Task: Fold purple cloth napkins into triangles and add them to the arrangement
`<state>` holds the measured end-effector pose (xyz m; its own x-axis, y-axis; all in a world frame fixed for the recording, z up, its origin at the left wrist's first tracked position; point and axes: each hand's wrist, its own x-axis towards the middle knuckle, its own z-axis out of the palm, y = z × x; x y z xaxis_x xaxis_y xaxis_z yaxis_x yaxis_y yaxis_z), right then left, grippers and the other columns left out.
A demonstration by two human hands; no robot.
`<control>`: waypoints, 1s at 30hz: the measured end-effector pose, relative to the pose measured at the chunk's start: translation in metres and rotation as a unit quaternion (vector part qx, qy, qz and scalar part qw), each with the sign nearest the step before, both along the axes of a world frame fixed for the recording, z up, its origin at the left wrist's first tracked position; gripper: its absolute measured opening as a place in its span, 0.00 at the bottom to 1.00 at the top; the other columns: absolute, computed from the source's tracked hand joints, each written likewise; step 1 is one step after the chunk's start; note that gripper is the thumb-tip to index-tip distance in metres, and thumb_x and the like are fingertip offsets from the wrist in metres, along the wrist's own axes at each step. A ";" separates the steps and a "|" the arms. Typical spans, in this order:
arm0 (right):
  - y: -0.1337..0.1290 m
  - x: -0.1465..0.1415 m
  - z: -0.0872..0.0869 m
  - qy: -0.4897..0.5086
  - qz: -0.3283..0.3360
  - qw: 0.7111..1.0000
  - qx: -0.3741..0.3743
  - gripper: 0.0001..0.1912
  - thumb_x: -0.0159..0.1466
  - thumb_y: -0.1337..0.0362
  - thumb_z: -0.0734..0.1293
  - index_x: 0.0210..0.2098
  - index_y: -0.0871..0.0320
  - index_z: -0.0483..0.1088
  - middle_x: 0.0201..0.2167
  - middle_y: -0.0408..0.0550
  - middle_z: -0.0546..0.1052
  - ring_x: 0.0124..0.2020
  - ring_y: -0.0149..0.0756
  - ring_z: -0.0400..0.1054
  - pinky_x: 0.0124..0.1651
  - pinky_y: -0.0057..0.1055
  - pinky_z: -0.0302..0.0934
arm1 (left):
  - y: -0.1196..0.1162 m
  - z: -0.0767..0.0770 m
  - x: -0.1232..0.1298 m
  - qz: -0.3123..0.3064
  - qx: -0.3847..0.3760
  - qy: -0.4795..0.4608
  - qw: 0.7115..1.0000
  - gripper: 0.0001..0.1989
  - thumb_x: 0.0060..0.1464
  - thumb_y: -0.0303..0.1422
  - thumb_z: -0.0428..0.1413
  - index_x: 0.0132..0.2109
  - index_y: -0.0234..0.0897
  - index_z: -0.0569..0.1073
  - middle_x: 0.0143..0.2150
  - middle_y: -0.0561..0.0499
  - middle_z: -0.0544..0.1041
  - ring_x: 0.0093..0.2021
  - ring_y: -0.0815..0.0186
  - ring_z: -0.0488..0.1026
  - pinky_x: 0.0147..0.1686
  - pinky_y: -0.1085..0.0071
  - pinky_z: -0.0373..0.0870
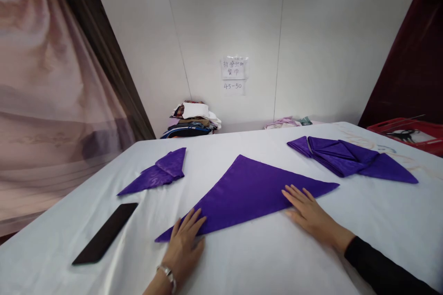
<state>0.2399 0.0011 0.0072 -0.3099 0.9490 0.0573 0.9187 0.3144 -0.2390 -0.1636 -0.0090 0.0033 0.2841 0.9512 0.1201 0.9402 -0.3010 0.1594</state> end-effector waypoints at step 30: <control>0.045 -0.179 0.060 0.605 0.019 0.796 -0.008 0.19 0.57 0.60 0.65 0.48 0.56 0.68 0.42 0.46 0.75 0.43 0.40 0.68 0.46 0.37 0.62 | 0.072 0.134 0.104 -0.183 0.156 -0.177 0.954 0.12 0.39 0.20 0.52 0.31 0.39 0.71 0.42 0.51 0.73 0.46 0.64 0.68 0.43 0.68 0.69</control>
